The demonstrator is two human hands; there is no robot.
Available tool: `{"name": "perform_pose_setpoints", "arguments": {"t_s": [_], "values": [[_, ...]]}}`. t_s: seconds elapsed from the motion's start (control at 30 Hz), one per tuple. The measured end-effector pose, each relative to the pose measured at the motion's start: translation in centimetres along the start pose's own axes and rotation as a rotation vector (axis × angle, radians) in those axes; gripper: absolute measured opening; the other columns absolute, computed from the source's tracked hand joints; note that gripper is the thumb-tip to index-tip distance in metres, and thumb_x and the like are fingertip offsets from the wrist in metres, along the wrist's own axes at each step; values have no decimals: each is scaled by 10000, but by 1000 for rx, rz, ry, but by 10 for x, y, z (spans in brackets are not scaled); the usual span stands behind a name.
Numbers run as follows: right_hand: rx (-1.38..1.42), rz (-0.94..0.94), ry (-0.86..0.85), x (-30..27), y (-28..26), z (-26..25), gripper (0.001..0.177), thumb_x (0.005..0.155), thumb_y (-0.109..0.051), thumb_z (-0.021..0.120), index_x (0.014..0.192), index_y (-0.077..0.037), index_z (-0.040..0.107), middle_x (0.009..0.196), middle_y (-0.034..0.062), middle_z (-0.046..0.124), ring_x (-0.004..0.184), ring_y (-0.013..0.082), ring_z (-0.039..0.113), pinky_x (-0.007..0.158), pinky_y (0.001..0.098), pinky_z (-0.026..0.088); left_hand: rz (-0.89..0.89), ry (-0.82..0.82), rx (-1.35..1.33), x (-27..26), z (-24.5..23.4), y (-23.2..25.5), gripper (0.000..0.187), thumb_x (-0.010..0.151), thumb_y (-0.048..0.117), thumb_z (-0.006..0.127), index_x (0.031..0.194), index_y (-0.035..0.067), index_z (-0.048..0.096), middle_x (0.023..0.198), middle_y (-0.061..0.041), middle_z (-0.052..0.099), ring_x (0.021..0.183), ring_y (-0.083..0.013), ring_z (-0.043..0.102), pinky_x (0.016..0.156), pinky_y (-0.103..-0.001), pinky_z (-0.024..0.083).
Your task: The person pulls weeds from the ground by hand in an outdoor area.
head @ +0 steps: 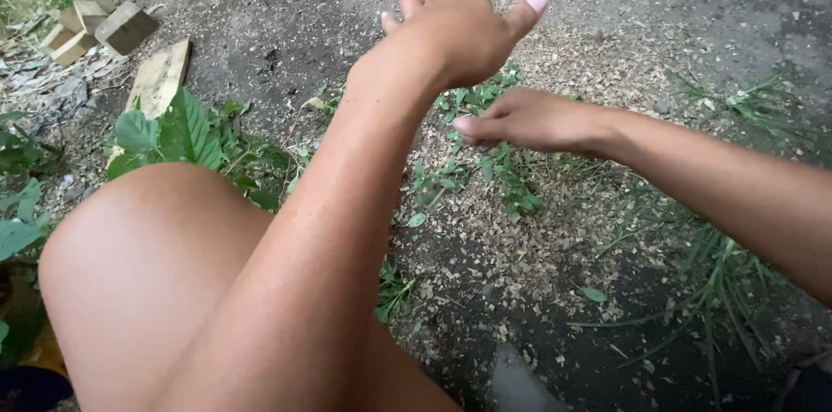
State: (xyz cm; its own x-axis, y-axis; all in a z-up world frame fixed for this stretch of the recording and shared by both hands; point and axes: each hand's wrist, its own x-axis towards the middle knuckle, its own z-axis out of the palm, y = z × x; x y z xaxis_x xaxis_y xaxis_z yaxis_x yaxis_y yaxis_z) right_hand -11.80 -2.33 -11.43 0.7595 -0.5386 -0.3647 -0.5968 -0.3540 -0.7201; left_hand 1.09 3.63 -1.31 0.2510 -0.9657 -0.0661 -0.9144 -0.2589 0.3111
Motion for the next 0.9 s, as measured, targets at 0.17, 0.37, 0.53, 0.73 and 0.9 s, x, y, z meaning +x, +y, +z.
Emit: {"name": "perform_pose_setpoints", "arguments": {"t_s": [0.17, 0.37, 0.53, 0.73, 0.9], "values": [[-170, 102, 291, 11, 87, -24, 464, 898, -479, 760, 922, -21, 697, 838, 115, 699, 678, 196, 619, 611, 402, 535, -6, -36, 46, -9, -10, -8, 850, 955, 702, 390, 1595, 155, 271, 1654, -281, -61, 1486, -483, -245, 1191, -704, -5], [-17, 341, 296, -3, 165, -35, 277, 893, -325, 737, 858, -52, 762, 865, 117, 795, 705, 130, 746, 685, 304, 618, -3, -81, 82, -12, -12, -19, 781, 953, 641, 472, 1520, 108, 405, 1637, -294, -41, 1451, -518, -260, 1167, -714, -7], [-48, 446, 508, -17, 178, -32, 390, 1079, -368, 590, 1026, -41, 796, 970, 141, 826, 802, 200, 708, 765, 439, 574, -38, -95, 98, -13, -15, -23, 762, 957, 631, 489, 1517, 116, 440, 1658, -283, -19, 1462, -521, -263, 1186, -706, -11], [-455, 305, 222, 3, 231, -8, 386, 917, -407, 720, 1067, -55, 673, 900, 108, 726, 782, 202, 686, 724, 397, 590, -51, -77, 90, -17, -16, -24, 783, 954, 645, 480, 1525, 112, 421, 1655, -286, -20, 1470, -505, -265, 1197, -688, 1], [-488, 443, 182, -8, 224, -3, 480, 898, -526, 696, 1074, -88, 614, 869, 93, 671, 758, 188, 648, 718, 407, 606, -46, -78, 116, -16, -17, -27, 781, 957, 645, 461, 1519, 103, 428, 1657, -284, -21, 1462, -517, -260, 1194, -689, -1]]}}
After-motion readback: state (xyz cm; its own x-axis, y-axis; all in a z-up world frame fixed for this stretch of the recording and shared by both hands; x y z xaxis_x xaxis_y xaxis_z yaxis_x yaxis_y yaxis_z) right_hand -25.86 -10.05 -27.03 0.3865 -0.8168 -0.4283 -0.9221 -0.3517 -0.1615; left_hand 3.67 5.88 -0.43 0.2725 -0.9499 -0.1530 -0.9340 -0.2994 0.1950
